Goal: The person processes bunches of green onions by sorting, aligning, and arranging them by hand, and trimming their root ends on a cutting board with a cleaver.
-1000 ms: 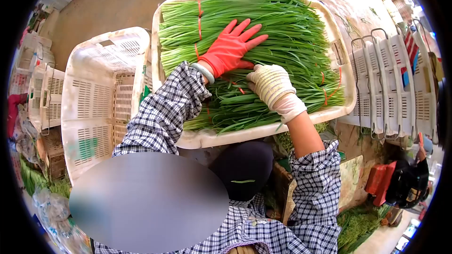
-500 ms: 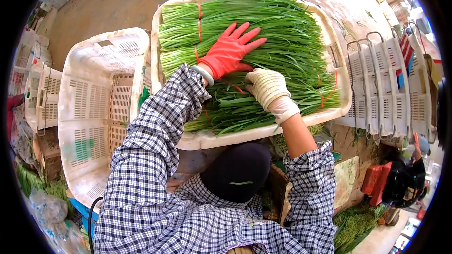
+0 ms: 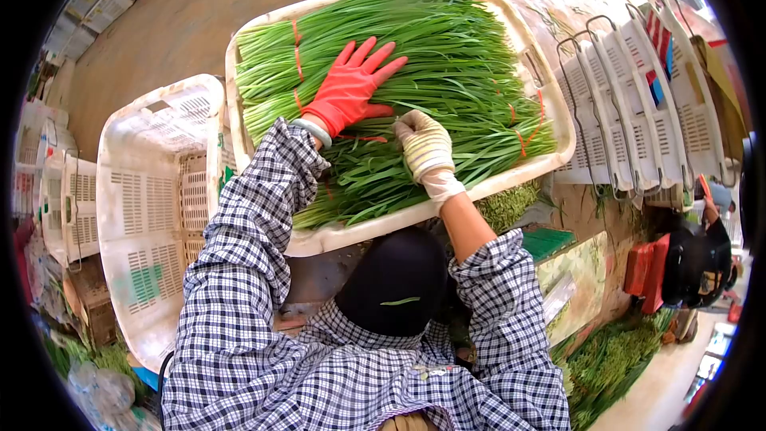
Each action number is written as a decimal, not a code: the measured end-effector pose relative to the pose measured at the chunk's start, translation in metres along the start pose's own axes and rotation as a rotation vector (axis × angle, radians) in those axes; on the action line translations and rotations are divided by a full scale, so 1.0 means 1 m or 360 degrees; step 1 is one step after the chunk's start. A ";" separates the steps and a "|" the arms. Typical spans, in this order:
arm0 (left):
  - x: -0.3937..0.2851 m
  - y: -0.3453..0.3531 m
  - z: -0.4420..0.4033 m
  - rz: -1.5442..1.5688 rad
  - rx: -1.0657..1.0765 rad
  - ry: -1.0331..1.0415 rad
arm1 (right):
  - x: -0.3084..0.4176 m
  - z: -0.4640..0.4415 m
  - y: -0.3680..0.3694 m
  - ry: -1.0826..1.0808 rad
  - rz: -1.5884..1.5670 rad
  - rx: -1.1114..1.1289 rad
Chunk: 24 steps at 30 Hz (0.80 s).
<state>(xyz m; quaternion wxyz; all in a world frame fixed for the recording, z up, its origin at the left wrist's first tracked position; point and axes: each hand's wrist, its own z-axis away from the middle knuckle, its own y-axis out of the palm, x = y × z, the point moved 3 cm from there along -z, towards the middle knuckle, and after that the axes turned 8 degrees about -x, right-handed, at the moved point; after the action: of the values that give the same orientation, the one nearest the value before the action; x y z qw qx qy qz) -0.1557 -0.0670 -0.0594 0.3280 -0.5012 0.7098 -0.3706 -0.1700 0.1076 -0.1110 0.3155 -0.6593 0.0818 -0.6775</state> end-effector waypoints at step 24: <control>0.074 0.007 0.006 -0.0694 0.0029 0.0342 | -0.126 0.595 -0.341 0.0609 0.1061 -0.2156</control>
<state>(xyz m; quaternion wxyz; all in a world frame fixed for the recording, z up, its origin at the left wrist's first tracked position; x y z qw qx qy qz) -0.1750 -0.1372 -0.0753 0.1674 -0.5974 0.6122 -0.4903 0.2748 0.6253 0.0321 0.0113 -0.5204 0.7249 -0.4511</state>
